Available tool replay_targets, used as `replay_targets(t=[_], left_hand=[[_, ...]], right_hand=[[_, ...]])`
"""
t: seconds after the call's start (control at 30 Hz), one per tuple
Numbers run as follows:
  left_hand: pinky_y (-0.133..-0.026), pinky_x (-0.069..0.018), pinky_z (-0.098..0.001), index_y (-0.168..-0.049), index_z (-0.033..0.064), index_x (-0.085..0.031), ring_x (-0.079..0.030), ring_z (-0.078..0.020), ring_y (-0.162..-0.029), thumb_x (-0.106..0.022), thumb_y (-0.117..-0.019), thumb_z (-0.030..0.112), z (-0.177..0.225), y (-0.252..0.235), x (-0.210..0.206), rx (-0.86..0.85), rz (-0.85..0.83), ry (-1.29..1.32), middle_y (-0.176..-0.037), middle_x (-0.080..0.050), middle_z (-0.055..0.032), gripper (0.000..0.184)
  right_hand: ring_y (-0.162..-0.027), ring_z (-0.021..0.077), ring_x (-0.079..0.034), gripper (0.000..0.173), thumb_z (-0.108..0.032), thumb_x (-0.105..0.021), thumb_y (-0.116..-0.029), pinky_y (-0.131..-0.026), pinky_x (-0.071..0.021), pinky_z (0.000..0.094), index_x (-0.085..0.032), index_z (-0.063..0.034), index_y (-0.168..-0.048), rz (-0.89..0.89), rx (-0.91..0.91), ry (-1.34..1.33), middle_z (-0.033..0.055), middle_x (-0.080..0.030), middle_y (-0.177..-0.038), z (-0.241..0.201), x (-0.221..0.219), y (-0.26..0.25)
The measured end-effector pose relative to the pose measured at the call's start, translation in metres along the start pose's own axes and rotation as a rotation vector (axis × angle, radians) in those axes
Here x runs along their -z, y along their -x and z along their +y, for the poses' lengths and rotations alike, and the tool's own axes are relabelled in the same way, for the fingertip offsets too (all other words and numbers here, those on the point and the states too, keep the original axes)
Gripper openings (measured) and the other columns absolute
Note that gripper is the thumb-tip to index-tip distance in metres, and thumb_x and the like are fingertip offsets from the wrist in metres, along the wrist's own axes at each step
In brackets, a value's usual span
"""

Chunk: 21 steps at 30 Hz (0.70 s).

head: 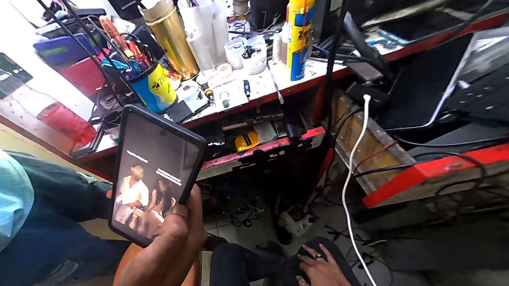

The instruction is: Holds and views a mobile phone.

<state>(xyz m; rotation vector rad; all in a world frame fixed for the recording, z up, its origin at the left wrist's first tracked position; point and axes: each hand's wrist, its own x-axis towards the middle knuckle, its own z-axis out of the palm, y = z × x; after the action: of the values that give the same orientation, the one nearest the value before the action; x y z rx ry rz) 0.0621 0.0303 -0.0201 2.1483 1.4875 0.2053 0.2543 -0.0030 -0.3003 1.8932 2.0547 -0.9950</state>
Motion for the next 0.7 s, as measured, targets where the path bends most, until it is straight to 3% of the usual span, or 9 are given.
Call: replay_targets(t=[0.4, 0.7], left_hand=[[-0.091, -0.0539, -0.0366, -0.113, -0.0125, -0.070, -0.074, -0.0324, -0.090, -0.068, -0.0914, 0.002, -0.006, 0.001, -0.002, -0.023, 0.035, 0.003, -0.102, -0.075, -0.0219, 0.026], [-0.097, -0.0523, -0.0402, -0.116, -0.0109, -0.070, -0.073, -0.0325, -0.098, -0.070, -0.0918, 0.007, -0.018, 0.005, -0.010, -0.010, 0.025, -0.001, -0.106, -0.075, -0.0210, 0.030]], right_hand=[[-0.156, 0.0324, -0.026, 0.052, -0.044, -0.050, -0.1024, -0.125, -0.0005, 0.0628, -0.069, -0.0037, -0.130, -0.010, 0.001, 0.013, 0.0089, -0.053, -0.155, 0.000, 0.000, -0.002], [-0.156, 0.0322, -0.027, 0.052, -0.044, -0.053, -0.1014, -0.124, -0.0009, 0.0632, -0.070, -0.0041, -0.128, 0.007, 0.006, 0.012, 0.0090, -0.054, -0.154, 0.002, -0.003, -0.002]])
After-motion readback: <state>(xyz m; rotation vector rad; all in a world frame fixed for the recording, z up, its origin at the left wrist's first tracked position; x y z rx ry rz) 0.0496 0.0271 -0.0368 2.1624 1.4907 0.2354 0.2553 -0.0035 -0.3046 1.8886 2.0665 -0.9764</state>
